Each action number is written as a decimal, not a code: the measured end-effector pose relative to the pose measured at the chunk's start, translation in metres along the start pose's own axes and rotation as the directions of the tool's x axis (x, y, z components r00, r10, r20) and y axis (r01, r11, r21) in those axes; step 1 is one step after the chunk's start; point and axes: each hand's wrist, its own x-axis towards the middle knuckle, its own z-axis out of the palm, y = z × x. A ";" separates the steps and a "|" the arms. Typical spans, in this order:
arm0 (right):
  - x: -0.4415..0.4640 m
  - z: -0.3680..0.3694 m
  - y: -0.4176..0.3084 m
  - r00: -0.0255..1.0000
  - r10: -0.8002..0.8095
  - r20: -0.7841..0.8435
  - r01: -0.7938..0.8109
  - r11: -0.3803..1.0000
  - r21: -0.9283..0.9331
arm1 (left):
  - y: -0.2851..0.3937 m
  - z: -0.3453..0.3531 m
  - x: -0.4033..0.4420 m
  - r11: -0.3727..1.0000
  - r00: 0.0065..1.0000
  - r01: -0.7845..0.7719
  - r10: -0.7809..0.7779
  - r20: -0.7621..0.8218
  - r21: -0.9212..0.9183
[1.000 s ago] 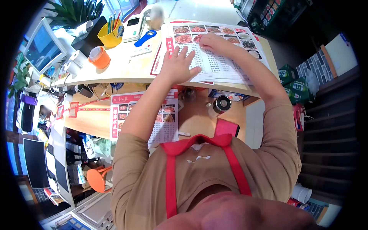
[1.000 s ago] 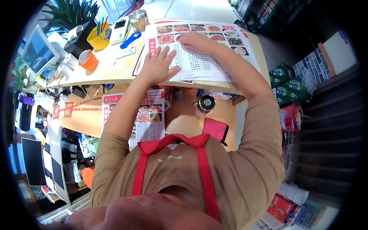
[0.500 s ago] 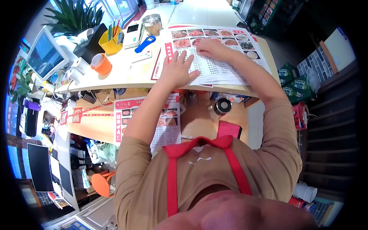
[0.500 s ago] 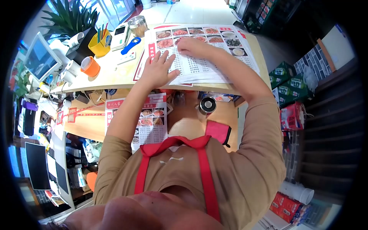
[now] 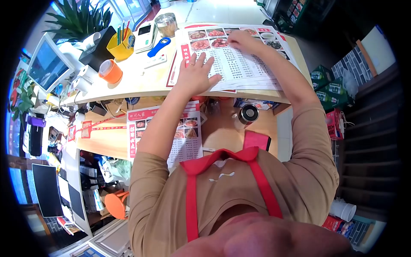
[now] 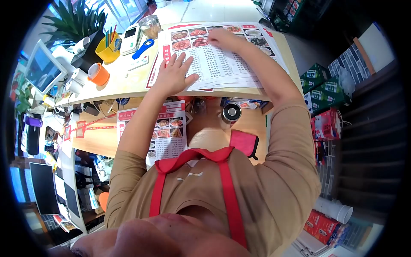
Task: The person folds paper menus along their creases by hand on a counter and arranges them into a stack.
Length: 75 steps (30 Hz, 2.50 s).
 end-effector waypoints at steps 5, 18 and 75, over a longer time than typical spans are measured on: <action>-0.007 0.012 -0.014 0.997 -0.064 -0.045 0.067 0.994 0.089 | 0.002 0.002 -0.004 1.000 1.000 -0.007 0.007 0.014 0.007; 0.000 0.017 -0.007 0.991 -0.117 -0.067 0.122 0.988 0.089 | 0.001 -0.001 -0.001 1.000 1.000 0.002 -0.001 -0.010 0.028; 0.005 0.018 -0.111 0.933 0.359 0.035 -0.341 0.909 -0.240 | -0.004 0.003 0.000 1.000 1.000 0.015 -0.015 -0.003 -0.016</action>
